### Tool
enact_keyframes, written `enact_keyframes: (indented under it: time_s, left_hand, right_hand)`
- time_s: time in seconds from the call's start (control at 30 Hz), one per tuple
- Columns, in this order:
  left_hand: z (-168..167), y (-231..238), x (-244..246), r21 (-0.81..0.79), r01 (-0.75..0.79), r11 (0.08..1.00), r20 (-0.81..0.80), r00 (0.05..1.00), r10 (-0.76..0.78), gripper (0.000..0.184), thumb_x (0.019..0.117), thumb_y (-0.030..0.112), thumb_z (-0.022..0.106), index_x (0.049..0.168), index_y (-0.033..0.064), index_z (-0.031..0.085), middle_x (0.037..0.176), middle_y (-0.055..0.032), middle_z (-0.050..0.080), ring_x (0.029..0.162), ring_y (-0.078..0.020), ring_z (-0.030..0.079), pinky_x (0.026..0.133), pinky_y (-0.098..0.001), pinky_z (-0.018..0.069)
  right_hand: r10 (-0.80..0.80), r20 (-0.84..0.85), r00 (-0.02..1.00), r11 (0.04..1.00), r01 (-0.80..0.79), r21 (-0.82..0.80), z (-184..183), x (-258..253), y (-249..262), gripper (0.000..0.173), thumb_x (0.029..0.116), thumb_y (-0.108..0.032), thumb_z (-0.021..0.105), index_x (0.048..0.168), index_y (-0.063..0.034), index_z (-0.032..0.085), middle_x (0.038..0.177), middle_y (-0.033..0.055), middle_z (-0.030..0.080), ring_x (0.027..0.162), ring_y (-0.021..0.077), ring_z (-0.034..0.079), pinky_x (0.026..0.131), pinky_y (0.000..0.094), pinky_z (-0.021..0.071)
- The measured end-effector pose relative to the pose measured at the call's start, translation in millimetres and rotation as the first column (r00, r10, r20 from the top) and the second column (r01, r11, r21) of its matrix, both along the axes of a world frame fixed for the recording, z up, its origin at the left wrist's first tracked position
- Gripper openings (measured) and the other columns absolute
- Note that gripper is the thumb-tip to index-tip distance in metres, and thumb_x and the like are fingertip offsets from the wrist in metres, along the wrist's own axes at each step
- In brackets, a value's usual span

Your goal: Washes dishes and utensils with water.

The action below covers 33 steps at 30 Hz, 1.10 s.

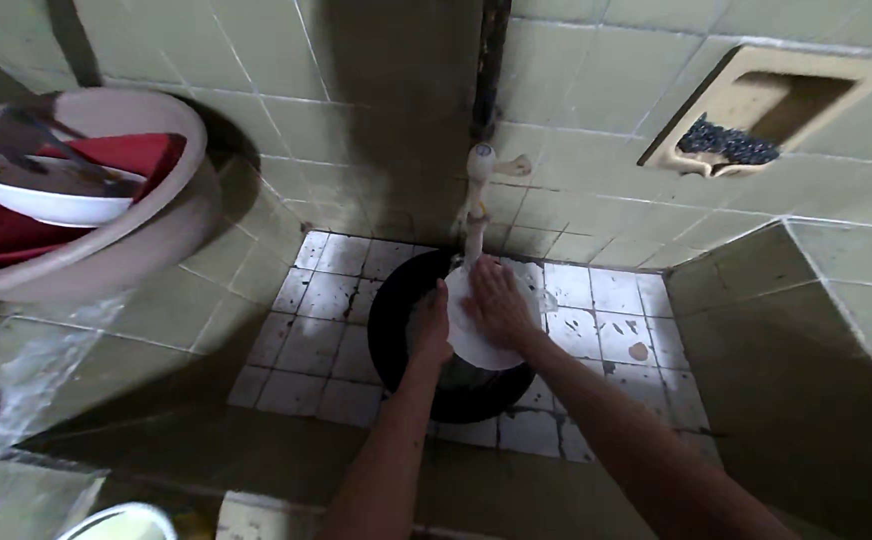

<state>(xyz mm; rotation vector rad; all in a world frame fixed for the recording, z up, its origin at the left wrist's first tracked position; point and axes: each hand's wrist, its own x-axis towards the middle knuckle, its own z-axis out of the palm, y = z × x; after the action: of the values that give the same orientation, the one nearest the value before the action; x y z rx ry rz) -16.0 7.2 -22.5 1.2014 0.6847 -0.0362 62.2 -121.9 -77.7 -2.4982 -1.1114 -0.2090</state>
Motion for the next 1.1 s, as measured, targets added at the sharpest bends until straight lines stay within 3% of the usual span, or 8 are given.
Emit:
enact_keyframes:
  time_s: [0.27,0.4,0.53,0.63,0.73,0.83,0.97,1.1]
  left_hand:
    - [-21,23,3,0.022,-0.017,1.000,-0.137,0.990,0.020,0.068,0.1063,0.058,0.034,0.146,0.0049,0.049,0.136,-0.0226,0.059,0.123,-0.0357,0.059,0.101,-0.0591,0.0484]
    - [-5,15,3,-0.039,0.236,0.971,-0.197,0.951,-0.239,0.055,0.1079,0.048,0.043,0.145,0.0088,0.049,0.129,-0.0180,0.063,0.113,-0.0287,0.063,0.095,-0.0495,0.0526]
    - [-10,6,2,-0.267,0.282,0.922,0.156,0.956,-0.247,0.042,0.1094,0.027,0.035,0.148,0.0137,0.047,0.129,-0.0052,0.065,0.104,-0.0140,0.067,0.086,-0.0330,0.0564]
    - [-16,-9,9,-0.316,0.149,0.937,0.143,0.984,-0.108,0.056,0.1099,0.050,0.027,0.131,0.0088,0.059,0.118,-0.0066,0.069,0.103,-0.0174,0.068,0.087,-0.0356,0.0570]
    - [-18,-2,3,-0.061,0.254,0.965,0.023,0.967,-0.254,0.069,0.1058,0.062,0.030,0.148,0.0104,0.048,0.135,-0.0148,0.061,0.119,-0.0269,0.061,0.099,-0.0473,0.0516]
    - [-8,7,-5,-0.104,0.262,0.959,0.043,0.965,-0.259,0.048,0.1074,0.040,0.049,0.146,0.0114,0.048,0.127,-0.0125,0.065,0.110,-0.0228,0.065,0.093,-0.0434,0.0557]
    - [14,10,-9,-0.372,0.056,0.926,0.095,0.995,-0.022,0.031,0.1059,0.020,0.049,0.134,0.0079,0.055,0.114,-0.0127,0.069,0.099,-0.0234,0.070,0.084,-0.0431,0.0601]
    - [15,8,-7,-0.366,0.025,0.930,0.158,0.987,0.035,0.040,0.1092,0.034,0.045,0.142,0.0113,0.050,0.123,-0.0100,0.067,0.108,-0.0200,0.068,0.091,-0.0413,0.0584]
  right_hand:
    - [0.428,-0.160,0.889,0.870,-0.453,-0.192,12,-43,-51,0.061,0.1043,-0.035,0.053,0.159,-0.0114,0.038,0.167,0.0057,0.032,0.156,0.0213,0.025,0.127,0.0559,0.0180]
    - [0.416,0.095,0.904,0.898,-0.393,-0.196,35,-25,-101,0.070,0.0747,0.007,0.074,0.142,-0.0045,0.060,0.151,0.0133,0.055,0.144,0.0313,0.047,0.121,0.0593,0.0306]
    - [0.279,-0.090,0.956,0.953,-0.264,0.149,64,-48,-109,0.032,0.0925,-0.008,0.058,0.119,-0.0101,0.076,0.122,0.0040,0.075,0.116,0.0214,0.070,0.100,0.0447,0.0566]
    - [0.088,-0.540,0.837,0.899,0.167,0.405,79,-55,-102,0.018,0.0933,-0.018,0.069,0.106,-0.0066,0.073,0.086,0.0027,0.073,0.077,0.0108,0.070,0.072,0.0331,0.0594]
    - [0.017,-0.828,0.560,0.701,0.584,0.409,83,-44,-90,0.025,0.0915,-0.006,0.069,0.116,-0.0030,0.066,0.095,0.0075,0.071,0.082,0.0147,0.068,0.072,0.0349,0.0589]
    - [-0.020,-0.903,0.430,0.569,0.747,0.344,71,-28,-73,0.036,0.0972,-0.007,0.064,0.133,-0.0055,0.060,0.111,0.0111,0.067,0.088,0.0167,0.064,0.074,0.0371,0.0557]
    - [-0.165,-0.808,0.566,0.676,0.661,0.325,49,0,-32,0.044,0.1021,-0.033,0.062,0.136,-0.0055,0.062,0.117,0.0174,0.069,0.102,0.0262,0.068,0.089,0.0492,0.0555]
    - [-0.426,-0.490,0.760,0.891,0.445,-0.085,59,19,12,0.070,0.1053,-0.057,0.042,0.141,0.0014,0.055,0.140,0.0297,0.053,0.123,0.0478,0.057,0.095,0.0666,0.0469]
